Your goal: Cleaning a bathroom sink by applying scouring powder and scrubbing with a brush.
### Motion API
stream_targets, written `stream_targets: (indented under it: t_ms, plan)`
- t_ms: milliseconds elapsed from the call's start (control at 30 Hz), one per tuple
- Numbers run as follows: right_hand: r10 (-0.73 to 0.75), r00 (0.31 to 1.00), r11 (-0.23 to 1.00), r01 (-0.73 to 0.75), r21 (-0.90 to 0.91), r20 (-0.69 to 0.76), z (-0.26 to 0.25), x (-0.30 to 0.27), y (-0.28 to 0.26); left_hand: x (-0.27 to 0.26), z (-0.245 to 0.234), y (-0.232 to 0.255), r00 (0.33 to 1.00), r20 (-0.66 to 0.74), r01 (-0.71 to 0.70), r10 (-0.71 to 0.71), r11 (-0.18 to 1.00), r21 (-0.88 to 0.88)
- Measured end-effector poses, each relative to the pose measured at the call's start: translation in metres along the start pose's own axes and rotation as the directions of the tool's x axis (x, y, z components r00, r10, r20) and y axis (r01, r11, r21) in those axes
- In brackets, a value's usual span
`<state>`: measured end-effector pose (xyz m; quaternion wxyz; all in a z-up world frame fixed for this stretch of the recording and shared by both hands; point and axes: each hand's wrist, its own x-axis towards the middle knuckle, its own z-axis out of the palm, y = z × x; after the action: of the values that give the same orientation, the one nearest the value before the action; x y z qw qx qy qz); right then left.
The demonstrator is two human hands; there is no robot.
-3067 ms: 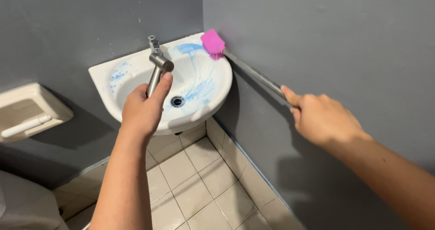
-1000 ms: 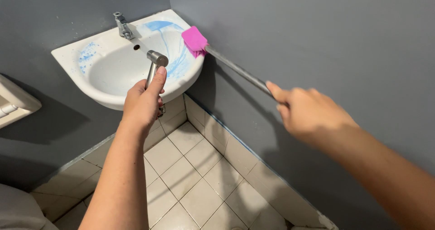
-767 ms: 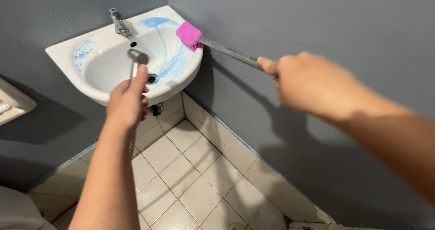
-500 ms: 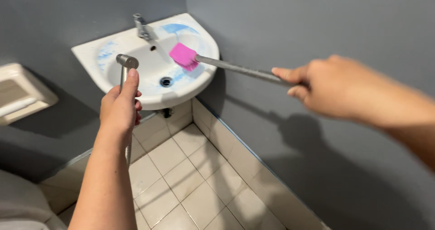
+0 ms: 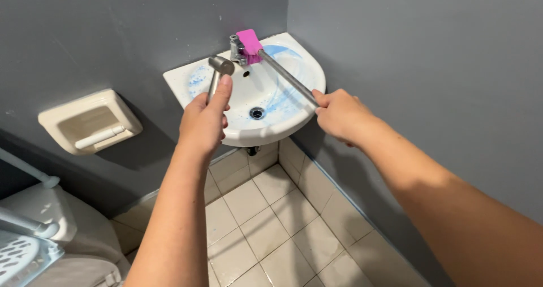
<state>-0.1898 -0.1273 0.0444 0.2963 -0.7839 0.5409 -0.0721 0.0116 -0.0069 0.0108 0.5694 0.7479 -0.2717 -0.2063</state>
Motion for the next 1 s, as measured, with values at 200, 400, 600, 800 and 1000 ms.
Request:
stream_targets:
  t_ms: [200,400,600,800,1000]
  plan:
    - [-0.074,0.996,0.996,0.072,-0.048,-0.046,0.013,-0.006,0.045,0.006,0.003,0.0,0.999,0.041,0.02,-0.022,0.999,0.044]
    - [0.065,0.998,0.991,-0.068,-0.117,-0.026,0.003,0.002,0.045,0.019,0.014,0.001,0.997,0.023,0.072,-0.074,0.995,0.073]
    - [-0.013,1.0,0.998,0.014,0.061,-0.025,-0.015,0.021,0.064,0.048,0.008,-0.019,0.996,-0.018,0.09,-0.089,0.994,0.061]
    - [-0.067,0.997,0.957,0.054,0.286,0.039,-0.031,-0.001,0.12,0.063,-0.017,-0.028,0.99,-0.051,0.129,-0.134,0.988,-0.088]
    - [0.048,0.979,0.977,-0.004,-0.214,0.198,-0.03,-0.032,0.06,0.061,-0.017,-0.029,0.985,-0.102,0.122,-0.138,0.981,-0.15]
